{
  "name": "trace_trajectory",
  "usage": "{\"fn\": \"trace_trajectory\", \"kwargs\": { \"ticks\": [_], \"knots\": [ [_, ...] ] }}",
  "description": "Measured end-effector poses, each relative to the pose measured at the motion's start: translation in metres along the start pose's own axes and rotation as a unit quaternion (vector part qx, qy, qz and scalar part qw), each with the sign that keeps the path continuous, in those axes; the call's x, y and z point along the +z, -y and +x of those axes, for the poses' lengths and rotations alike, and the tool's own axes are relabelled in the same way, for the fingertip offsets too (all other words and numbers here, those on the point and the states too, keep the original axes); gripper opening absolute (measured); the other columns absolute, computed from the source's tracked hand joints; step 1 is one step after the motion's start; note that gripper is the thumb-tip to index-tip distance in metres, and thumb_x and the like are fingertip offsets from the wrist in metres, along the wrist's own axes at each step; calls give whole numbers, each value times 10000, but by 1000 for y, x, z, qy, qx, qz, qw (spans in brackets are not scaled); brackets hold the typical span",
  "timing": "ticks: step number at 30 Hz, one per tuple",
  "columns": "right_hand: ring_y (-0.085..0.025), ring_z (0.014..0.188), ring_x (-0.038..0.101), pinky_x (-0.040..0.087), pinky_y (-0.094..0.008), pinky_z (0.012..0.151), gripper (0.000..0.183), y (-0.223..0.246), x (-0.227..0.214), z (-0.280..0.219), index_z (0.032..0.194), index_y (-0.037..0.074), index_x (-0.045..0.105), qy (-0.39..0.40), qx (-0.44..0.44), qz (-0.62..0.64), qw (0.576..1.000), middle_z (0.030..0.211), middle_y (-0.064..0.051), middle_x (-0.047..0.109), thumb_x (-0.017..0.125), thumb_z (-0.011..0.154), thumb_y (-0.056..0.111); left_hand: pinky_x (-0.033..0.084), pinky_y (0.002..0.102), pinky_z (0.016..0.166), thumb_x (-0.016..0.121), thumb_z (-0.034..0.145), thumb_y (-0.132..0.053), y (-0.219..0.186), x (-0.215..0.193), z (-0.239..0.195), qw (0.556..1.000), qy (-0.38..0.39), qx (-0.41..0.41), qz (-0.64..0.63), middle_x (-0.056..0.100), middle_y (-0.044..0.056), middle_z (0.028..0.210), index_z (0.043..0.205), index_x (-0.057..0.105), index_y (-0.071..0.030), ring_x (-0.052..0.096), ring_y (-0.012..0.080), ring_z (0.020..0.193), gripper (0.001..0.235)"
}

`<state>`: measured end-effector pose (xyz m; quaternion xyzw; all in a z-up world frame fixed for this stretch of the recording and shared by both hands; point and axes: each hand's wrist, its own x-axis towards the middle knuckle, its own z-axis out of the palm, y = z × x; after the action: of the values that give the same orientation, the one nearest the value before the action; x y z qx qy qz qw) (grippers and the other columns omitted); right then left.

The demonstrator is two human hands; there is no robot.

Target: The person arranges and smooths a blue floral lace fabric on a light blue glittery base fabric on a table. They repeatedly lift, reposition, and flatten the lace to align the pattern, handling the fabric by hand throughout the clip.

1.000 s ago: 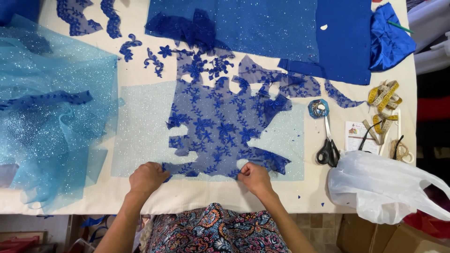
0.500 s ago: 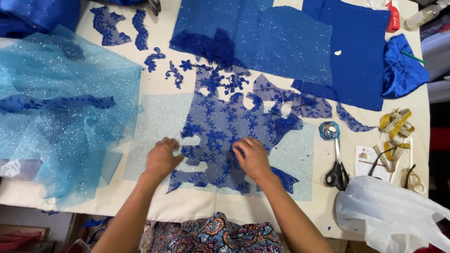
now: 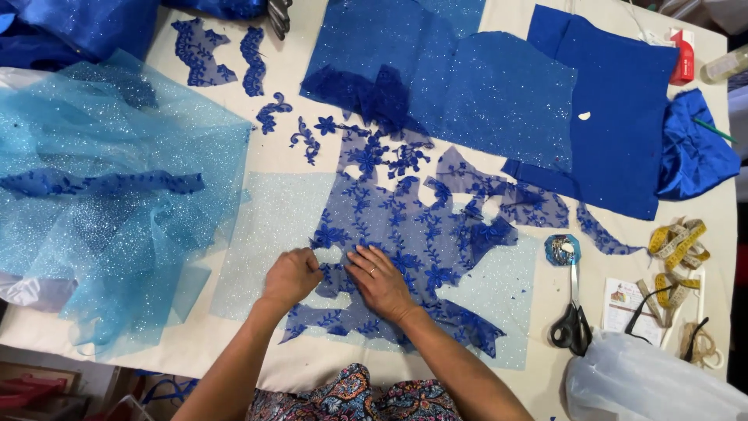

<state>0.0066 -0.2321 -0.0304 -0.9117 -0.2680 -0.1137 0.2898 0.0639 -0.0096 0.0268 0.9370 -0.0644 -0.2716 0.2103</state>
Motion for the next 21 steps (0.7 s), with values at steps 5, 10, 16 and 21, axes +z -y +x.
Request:
{"fn": "trace_trajectory", "kwargs": {
  "ticks": [5, 10, 16, 21],
  "knots": [
    [-263, 1379, 464, 329, -472, 1190, 369, 10, -9, 4, 1301, 234, 605, 36, -10, -71, 997, 1445, -3, 555, 524, 1007, 442, 555, 412, 832, 736, 807, -207, 3, -11, -10, 972, 63, -127, -189, 744, 150, 970, 998, 679, -114, 706, 332, 1025, 220],
    [-263, 1392, 440, 305, -476, 1202, 509, 14, -15, 9, 1315, 255, 589, 46, -5, -64, 997, 1465, 7, 533, 549, 940, 596, 565, 429, 859, 745, 829, -282, 2, -30, -14, 982, 68, -159, -79, 751, 140, 1020, 1091, 642, -164, 717, 330, 1044, 306],
    [-239, 1357, 484, 301, -485, 1199, 438, 9, -21, 26, 1190, 205, 652, 43, 37, -13, 998, 1396, -5, 594, 558, 948, 557, 565, 424, 856, 783, 812, -190, -17, -63, 3, 987, 15, -109, -120, 711, 148, 1013, 1203, 642, -89, 704, 337, 1046, 427],
    [-230, 1339, 515, 343, -457, 1181, 306, -6, -14, 62, 1241, 170, 639, -4, 46, -25, 999, 1392, -20, 603, 513, 1027, 349, 548, 437, 887, 794, 813, -271, -32, -55, 19, 981, 16, -76, -176, 669, 163, 1011, 1144, 682, -41, 673, 356, 1070, 418]
  ]
}}
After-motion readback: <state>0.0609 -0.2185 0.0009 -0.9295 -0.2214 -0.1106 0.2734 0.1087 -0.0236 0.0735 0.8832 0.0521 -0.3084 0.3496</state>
